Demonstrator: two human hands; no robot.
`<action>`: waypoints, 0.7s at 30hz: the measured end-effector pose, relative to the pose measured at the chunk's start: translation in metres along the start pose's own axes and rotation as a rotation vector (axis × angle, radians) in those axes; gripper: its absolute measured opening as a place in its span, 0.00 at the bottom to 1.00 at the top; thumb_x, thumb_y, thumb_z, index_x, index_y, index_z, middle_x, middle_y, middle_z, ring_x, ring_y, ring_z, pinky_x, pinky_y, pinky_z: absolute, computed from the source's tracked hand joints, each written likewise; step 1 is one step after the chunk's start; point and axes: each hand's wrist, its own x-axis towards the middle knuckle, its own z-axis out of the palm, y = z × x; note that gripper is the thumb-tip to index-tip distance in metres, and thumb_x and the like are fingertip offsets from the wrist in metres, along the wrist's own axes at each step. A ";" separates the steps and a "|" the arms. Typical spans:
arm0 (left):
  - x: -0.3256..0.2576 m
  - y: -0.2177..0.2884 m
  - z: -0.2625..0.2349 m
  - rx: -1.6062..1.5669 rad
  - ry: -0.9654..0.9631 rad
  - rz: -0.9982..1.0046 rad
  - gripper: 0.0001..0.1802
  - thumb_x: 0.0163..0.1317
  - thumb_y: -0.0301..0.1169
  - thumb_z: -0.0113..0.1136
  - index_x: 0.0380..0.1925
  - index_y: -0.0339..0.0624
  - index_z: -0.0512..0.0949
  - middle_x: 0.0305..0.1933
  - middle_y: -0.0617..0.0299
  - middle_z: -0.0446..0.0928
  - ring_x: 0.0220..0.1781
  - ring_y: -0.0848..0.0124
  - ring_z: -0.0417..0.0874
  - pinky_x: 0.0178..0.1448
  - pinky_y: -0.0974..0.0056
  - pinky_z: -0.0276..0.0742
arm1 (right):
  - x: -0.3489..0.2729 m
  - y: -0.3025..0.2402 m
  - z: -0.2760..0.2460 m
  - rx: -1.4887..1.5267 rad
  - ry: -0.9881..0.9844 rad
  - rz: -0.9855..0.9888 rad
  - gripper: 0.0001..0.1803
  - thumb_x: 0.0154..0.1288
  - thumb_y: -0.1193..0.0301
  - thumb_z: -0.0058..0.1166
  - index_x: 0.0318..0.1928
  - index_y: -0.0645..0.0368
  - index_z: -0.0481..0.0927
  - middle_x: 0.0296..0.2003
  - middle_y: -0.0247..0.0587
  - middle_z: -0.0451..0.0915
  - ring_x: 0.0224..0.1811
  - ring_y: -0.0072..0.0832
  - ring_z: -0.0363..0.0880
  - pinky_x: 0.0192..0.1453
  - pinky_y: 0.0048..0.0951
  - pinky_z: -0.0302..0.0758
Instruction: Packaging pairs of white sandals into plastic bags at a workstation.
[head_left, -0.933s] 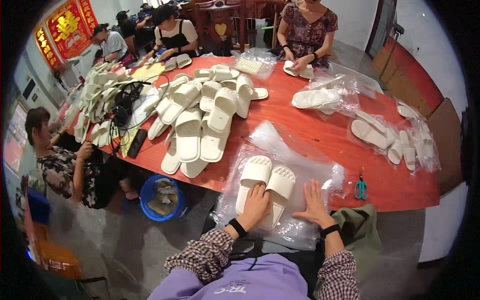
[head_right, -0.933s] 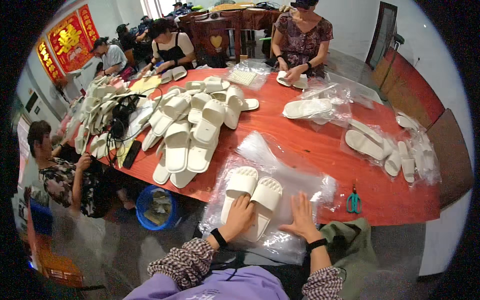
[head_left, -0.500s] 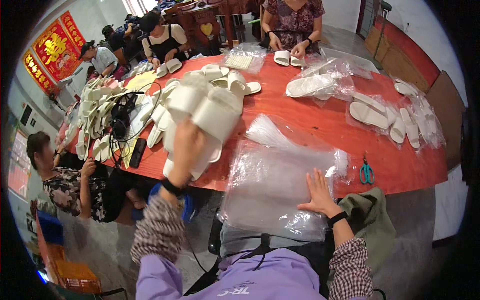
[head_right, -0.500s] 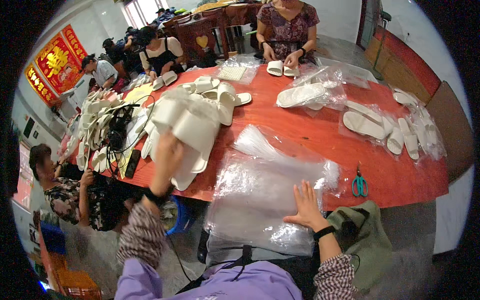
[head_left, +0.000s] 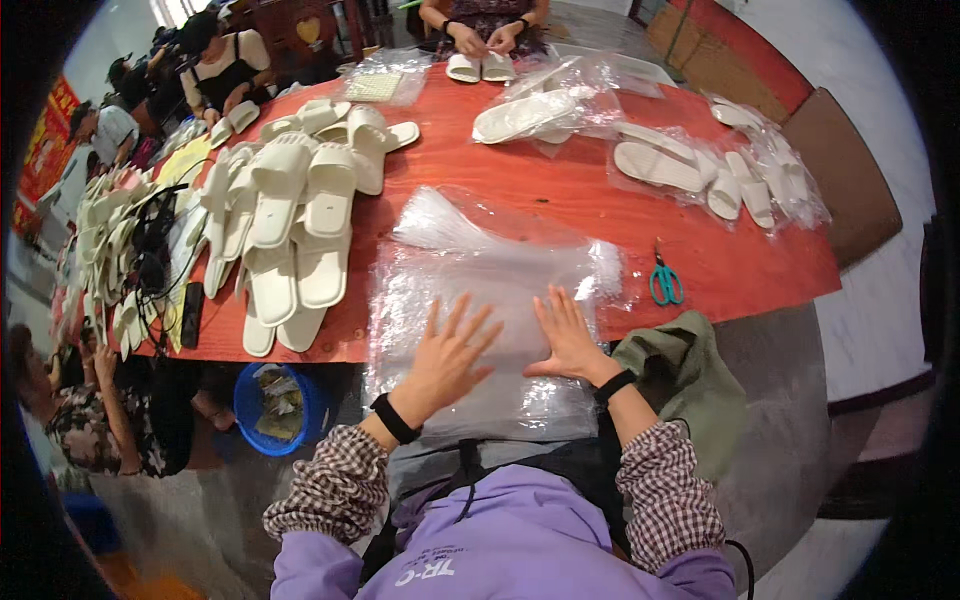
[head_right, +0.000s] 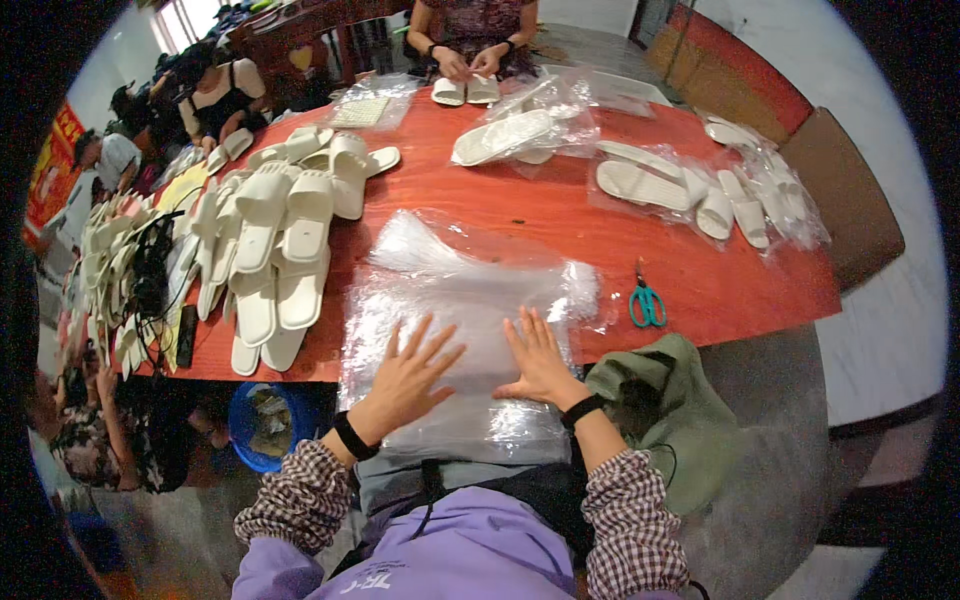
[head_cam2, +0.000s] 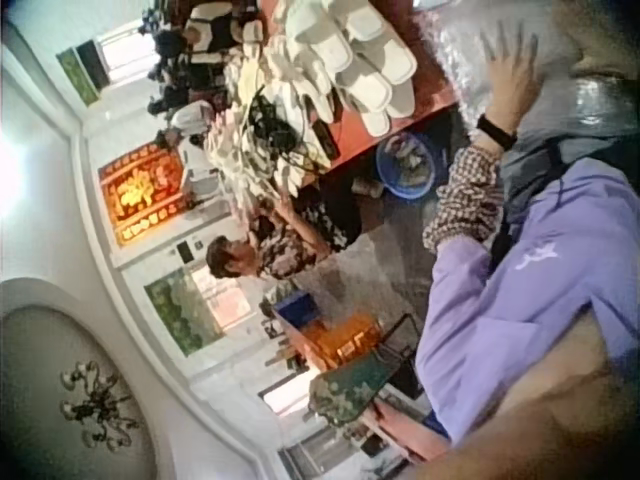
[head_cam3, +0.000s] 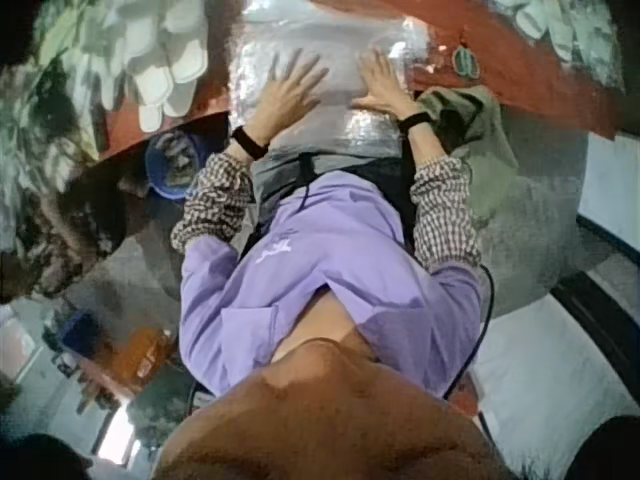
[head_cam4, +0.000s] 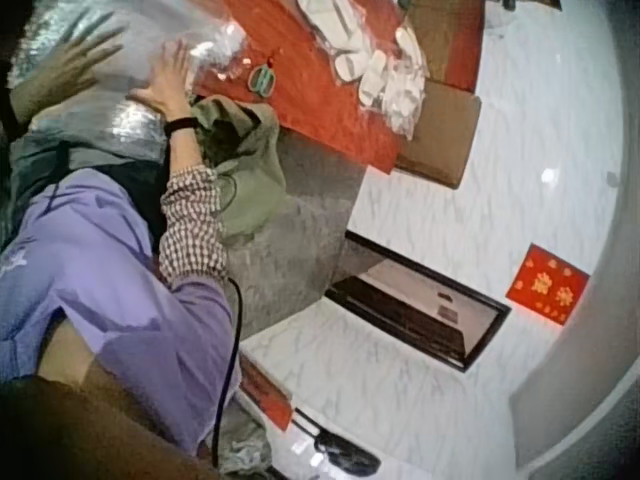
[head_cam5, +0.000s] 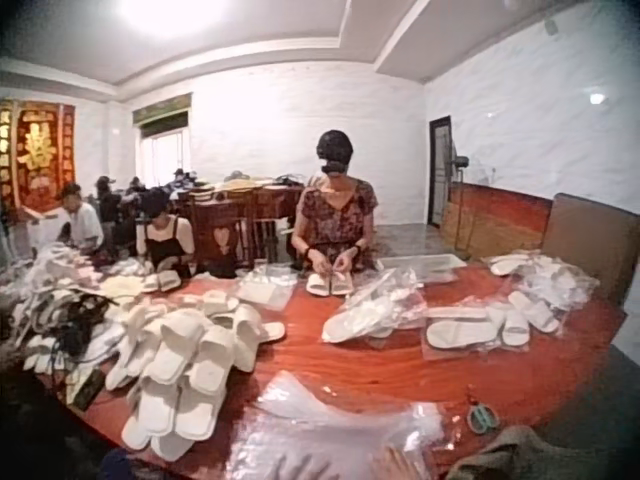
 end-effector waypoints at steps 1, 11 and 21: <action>-0.005 -0.013 0.011 0.045 -0.051 -0.033 0.40 0.52 0.48 0.67 0.66 0.59 0.67 0.75 0.57 0.56 0.79 0.52 0.47 0.74 0.34 0.45 | -0.001 0.003 0.004 -0.009 0.007 -0.009 0.70 0.41 0.31 0.62 0.75 0.59 0.44 0.74 0.66 0.36 0.77 0.59 0.30 0.77 0.55 0.36; -0.021 -0.075 0.010 0.307 -0.197 -0.071 0.33 0.57 0.45 0.63 0.63 0.53 0.69 0.64 0.55 0.69 0.70 0.51 0.62 0.68 0.31 0.51 | -0.004 0.005 0.003 -0.039 0.082 -0.053 0.70 0.42 0.31 0.61 0.74 0.62 0.45 0.73 0.68 0.37 0.77 0.60 0.33 0.77 0.54 0.37; 0.032 0.002 0.068 -0.047 -0.010 -0.040 0.35 0.53 0.40 0.68 0.62 0.45 0.69 0.67 0.56 0.64 0.60 0.55 0.70 0.55 0.49 0.71 | -0.002 -0.003 0.008 -0.010 0.082 -0.031 0.68 0.43 0.32 0.62 0.74 0.60 0.46 0.74 0.67 0.38 0.77 0.59 0.33 0.77 0.54 0.38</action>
